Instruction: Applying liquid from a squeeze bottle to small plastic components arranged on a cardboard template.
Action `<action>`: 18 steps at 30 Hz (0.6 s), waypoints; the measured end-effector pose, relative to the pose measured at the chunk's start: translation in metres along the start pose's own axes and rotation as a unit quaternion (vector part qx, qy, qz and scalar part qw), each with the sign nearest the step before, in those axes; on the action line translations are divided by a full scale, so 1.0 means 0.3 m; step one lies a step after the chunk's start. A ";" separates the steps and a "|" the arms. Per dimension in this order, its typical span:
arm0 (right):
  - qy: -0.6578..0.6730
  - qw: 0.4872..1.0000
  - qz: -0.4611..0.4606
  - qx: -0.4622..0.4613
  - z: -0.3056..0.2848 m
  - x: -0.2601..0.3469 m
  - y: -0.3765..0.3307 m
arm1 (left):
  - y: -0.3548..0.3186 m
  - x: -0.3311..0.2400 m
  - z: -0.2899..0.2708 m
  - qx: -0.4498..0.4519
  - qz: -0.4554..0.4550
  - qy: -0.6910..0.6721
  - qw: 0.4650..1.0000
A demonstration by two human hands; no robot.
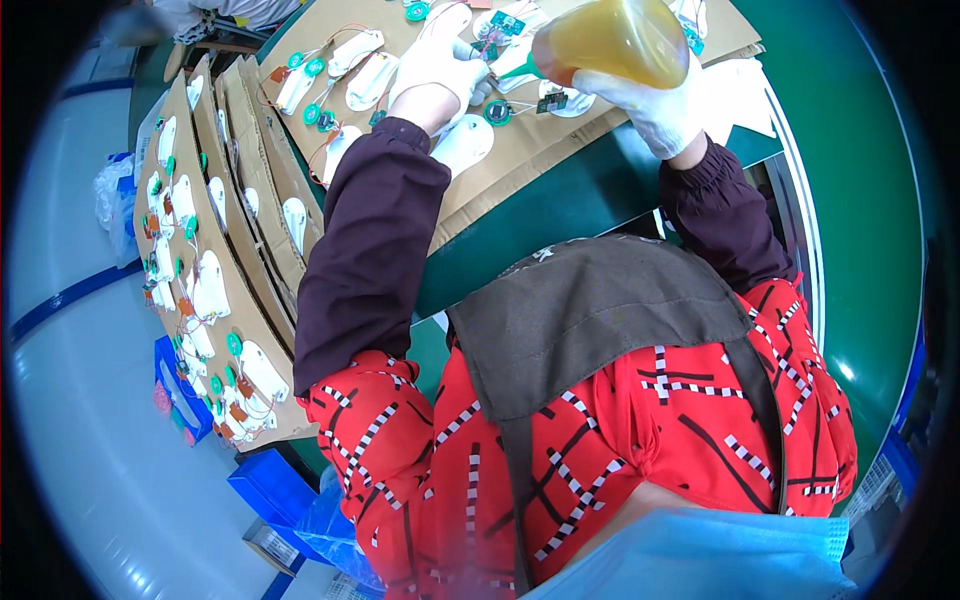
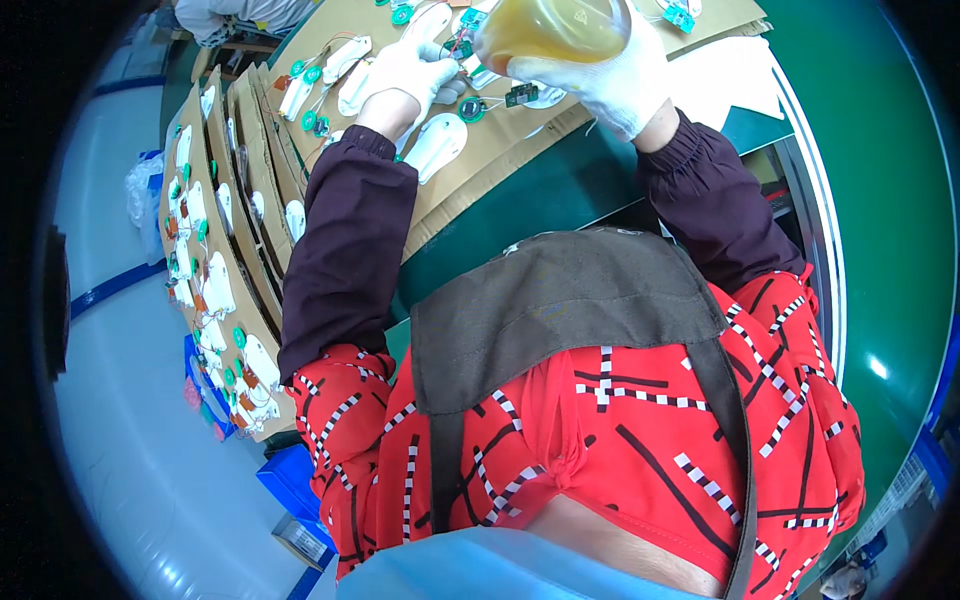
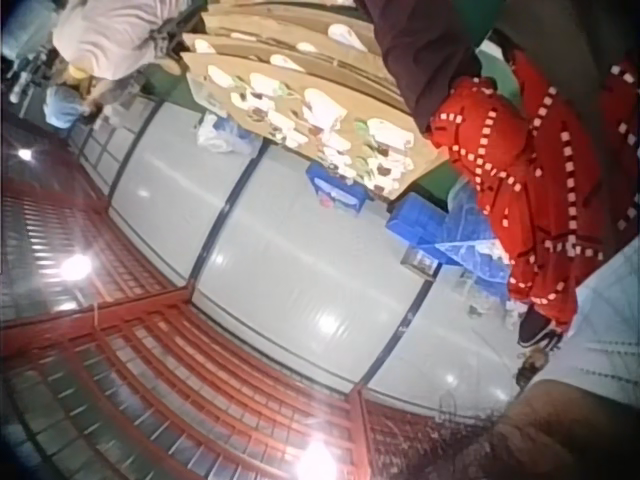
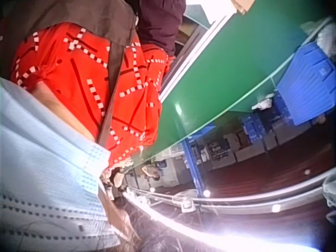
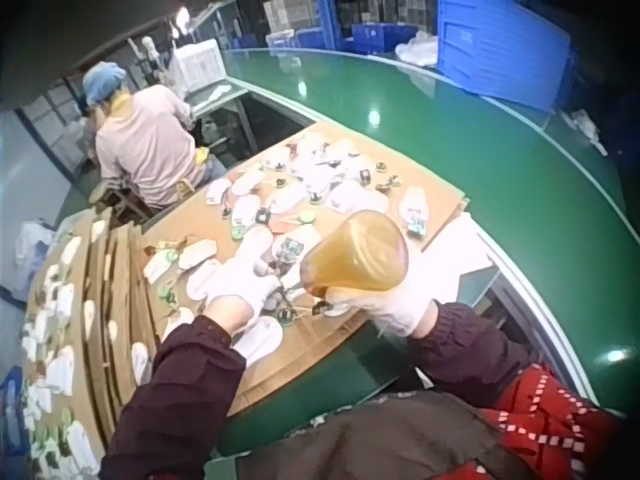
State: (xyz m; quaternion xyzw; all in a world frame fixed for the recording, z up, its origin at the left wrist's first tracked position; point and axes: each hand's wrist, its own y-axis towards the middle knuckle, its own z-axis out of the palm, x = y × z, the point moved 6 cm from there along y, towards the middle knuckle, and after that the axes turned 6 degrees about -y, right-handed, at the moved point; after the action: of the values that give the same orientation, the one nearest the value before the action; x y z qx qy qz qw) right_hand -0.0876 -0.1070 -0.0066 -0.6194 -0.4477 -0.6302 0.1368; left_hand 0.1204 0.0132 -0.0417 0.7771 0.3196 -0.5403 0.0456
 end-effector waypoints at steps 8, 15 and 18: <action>0.043 0.999 0.004 0.004 -0.006 -0.022 -0.002 | -0.016 -0.012 0.001 -0.011 0.016 -0.006 1.000; -0.012 0.999 -0.027 -0.022 0.014 -0.007 0.032 | -0.024 -0.023 -0.004 -0.012 0.026 0.002 1.000; -0.016 0.999 -0.029 -0.021 0.016 -0.008 0.031 | -0.022 -0.018 -0.006 -0.011 0.023 0.002 1.000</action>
State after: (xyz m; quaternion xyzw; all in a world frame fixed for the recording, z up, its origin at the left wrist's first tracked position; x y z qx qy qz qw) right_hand -0.0773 -0.1097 -0.0060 -0.6190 -0.4539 -0.6333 0.0987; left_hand 0.1171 0.0166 -0.0346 0.7847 0.3078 -0.5340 0.0657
